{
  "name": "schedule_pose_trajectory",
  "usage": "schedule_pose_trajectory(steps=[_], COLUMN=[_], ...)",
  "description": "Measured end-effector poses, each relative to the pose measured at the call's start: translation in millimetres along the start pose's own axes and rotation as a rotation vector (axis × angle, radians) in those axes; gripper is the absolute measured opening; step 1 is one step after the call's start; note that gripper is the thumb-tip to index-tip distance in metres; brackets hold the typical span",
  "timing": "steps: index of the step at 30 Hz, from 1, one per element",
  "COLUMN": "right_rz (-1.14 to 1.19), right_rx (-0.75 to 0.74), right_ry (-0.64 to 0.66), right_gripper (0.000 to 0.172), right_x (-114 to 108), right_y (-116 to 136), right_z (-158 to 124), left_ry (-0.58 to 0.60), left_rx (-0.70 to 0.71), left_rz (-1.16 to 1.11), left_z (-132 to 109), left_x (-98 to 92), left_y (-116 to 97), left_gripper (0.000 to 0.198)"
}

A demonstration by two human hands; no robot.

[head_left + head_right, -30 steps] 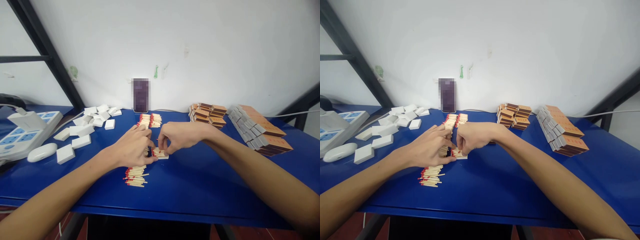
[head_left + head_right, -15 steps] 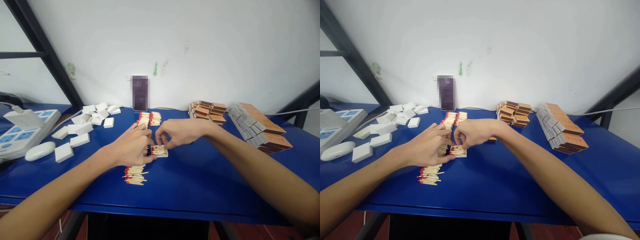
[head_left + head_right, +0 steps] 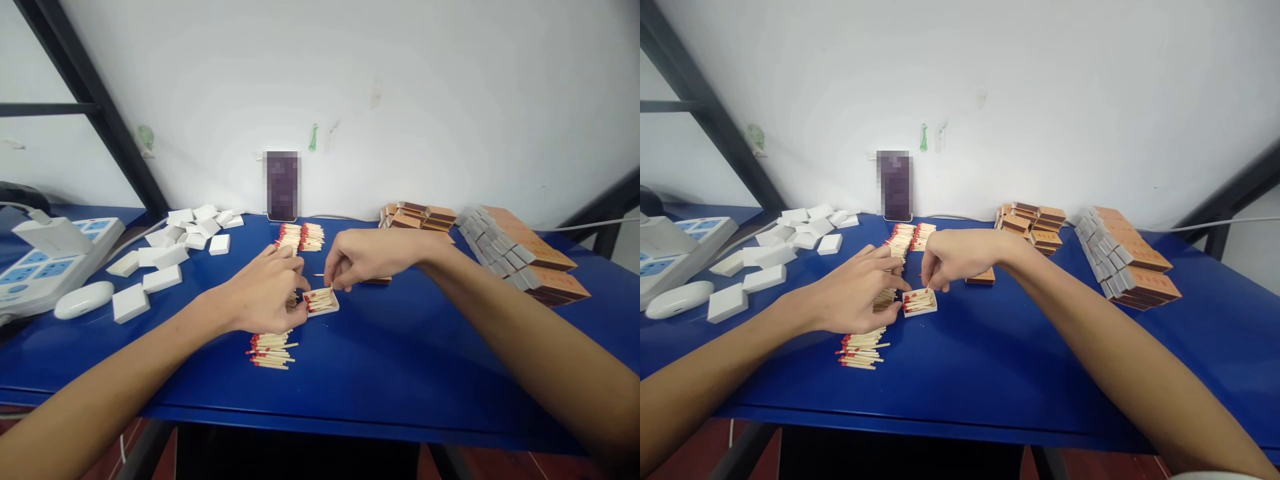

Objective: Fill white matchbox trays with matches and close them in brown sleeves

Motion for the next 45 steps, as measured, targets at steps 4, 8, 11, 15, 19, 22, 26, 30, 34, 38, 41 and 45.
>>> schedule_pose_trajectory(steps=[4,8,11,15,19,22,26,30,34,38,41,45], right_rz=[-0.096,-0.134,-0.154,-0.169,-0.149,-0.139,-0.139,-0.143,-0.132,-0.131,-0.133,-0.118], right_rx=[-0.059,-0.087,-0.025,0.110,0.143,0.131,0.091,0.081,0.066,0.034,0.021,0.030], right_ry=[-0.064,-0.085,-0.078,-0.029,0.006,0.022,0.052,0.062,0.049,0.034,0.021,0.002], right_gripper=[0.020,0.022,0.020,0.016,0.013,0.013,0.017,0.019,0.019,0.016,0.014,0.016], right_x=[4.4,5.5,2.9,1.6,3.7,5.5,7.6,9.4,10.8,11.3,10.6,8.5], right_y=[7.7,10.0,5.4,-1.3,-2.4,-3.8,-5.1,-2.7,0.3,1.5,3.3,6.4], right_z=[7.6,9.0,5.4,2.2,4.4,7.4,10.3,11.8,13.7,14.8,13.7,10.4], left_ry=[-0.005,-0.017,-0.024,-0.047,-0.063,-0.077,-0.092,-0.081,-0.077,-0.094,-0.107,-0.135], left_rx=[0.011,0.018,0.020,0.034,0.046,0.051,0.050,0.046,0.048,0.064,0.063,0.028], left_rz=[0.017,0.011,0.016,0.025,0.037,0.035,0.050,0.051,0.058,0.057,0.055,0.065], left_z=[0.6,1.6,1.8,2.4,3.7,4.1,4.3,5.1,4.8,4.2,4.9,6.6], left_x=[1.6,3.7,4.7,5.2,6.6,7.7,8.3,8.8,10.1,11.5,11.2,9.1], left_y=[-0.7,-0.8,-0.4,-0.6,-1.0,-0.9,-1.0,-1.9,-2.7,-3.6,-4.5,-6.4], left_gripper=[0.031,0.032,0.032,0.030,0.034,0.032,0.032,0.033,0.041,0.051,0.059,0.066])
Point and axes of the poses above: each hand's wrist, its own z-axis towards the middle knuckle, its own x-axis out of the palm, y = z × x, the point moved 4 cm from there along z, towards the middle knuckle, and after that the axes turned 7 degrees about y, right-handed, at the moved point
